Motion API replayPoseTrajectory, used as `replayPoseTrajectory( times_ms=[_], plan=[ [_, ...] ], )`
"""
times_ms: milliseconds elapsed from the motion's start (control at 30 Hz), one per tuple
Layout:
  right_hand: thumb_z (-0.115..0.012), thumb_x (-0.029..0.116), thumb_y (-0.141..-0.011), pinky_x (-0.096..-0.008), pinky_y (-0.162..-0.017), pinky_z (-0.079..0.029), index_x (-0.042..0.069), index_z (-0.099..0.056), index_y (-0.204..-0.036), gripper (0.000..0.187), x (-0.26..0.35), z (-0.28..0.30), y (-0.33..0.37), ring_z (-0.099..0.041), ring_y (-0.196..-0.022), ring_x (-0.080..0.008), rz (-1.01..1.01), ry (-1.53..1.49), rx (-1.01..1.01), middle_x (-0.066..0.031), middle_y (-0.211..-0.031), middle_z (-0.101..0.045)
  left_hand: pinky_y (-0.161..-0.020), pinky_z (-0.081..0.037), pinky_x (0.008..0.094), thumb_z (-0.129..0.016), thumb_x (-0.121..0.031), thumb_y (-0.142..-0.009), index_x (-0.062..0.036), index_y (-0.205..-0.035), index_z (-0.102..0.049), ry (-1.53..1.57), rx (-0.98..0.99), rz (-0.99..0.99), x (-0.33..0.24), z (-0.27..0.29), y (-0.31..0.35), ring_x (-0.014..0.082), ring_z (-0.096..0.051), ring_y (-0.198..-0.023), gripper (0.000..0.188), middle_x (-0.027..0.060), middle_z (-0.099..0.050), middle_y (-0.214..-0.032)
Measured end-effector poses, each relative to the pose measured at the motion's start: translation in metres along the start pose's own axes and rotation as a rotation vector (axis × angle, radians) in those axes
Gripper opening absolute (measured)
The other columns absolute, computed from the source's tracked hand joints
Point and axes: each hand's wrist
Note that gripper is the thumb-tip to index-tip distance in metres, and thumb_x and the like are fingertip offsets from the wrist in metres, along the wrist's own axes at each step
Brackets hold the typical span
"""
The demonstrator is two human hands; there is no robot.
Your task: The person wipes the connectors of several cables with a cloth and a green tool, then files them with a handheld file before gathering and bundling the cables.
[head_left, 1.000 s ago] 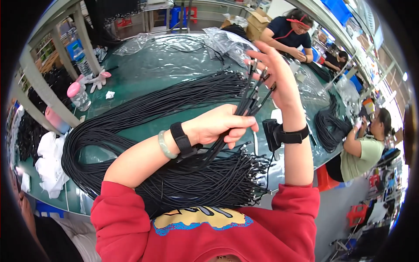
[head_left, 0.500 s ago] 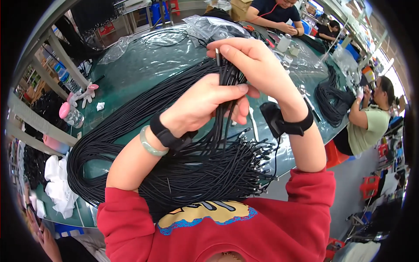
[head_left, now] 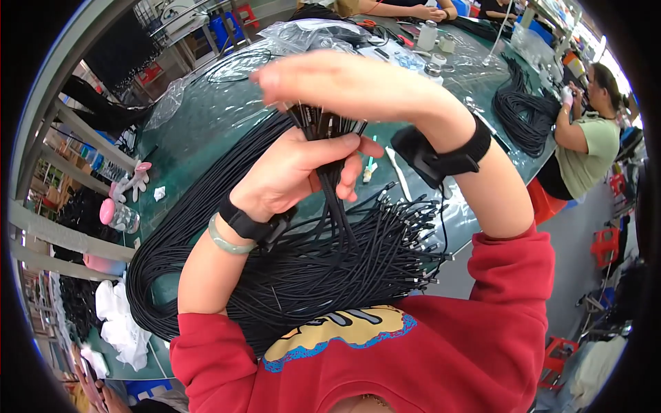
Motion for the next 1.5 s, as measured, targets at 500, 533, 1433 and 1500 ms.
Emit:
replayPoseTrajectory(
  times_ms=[500,533,1433,1500],
  plan=[
    [-0.061,0.010,-0.072,-0.0223,-0.063,-0.044,-0.003,-0.056,-0.080,0.016,0.019,0.010,0.021,-0.056,-0.071,-0.0101,-0.309,-0.083,0.192,-0.0048,-0.072,-0.058,-0.057,-0.039,0.0269,-0.049,-0.012,-0.084,0.0110,-0.104,-0.048,0.156,0.075,-0.022,0.007,0.004,0.019,0.0106,-0.044,-0.058,0.030,0.0025,-0.045,-0.063],
    [-0.061,0.008,-0.072,-0.0219,-0.062,-0.044,-0.003,-0.056,-0.079,0.014,0.019,0.010,0.020,-0.056,-0.070,-0.0093,-0.313,-0.070,0.205,-0.0046,-0.071,-0.058,-0.056,-0.038,0.0275,-0.049,-0.012,-0.084,0.0109,-0.104,-0.048,0.137,0.053,-0.020,0.007,0.003,0.019,0.0109,-0.043,-0.057,0.031,0.0027,-0.045,-0.062],
    [-0.039,0.031,-0.084,-0.0378,-0.072,-0.045,0.000,-0.054,-0.100,0.037,-0.002,-0.024,0.017,-0.057,-0.081,-0.0334,0.199,0.074,-0.070,-0.0216,-0.085,-0.059,-0.054,-0.047,0.0303,-0.050,-0.022,-0.084,0.0059,-0.090,-0.053,0.072,-0.055,0.084,0.024,-0.005,0.015,0.0131,-0.049,-0.047,0.029,0.0026,-0.046,-0.055],
    [-0.041,0.032,-0.084,-0.0376,-0.070,-0.046,0.002,-0.055,-0.101,0.037,0.002,-0.036,0.024,-0.058,-0.080,-0.0327,0.133,0.086,0.057,-0.0211,-0.084,-0.059,-0.053,-0.047,0.0317,-0.051,-0.023,-0.084,0.0054,-0.088,-0.052,0.075,-0.098,0.055,0.026,-0.005,0.015,0.0131,-0.048,-0.045,0.028,0.0026,-0.045,-0.052]
  ],
)
Point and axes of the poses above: each hand's wrist, its own y-axis away from the middle knuckle, its own z-axis out of the back of the hand, x = y × z
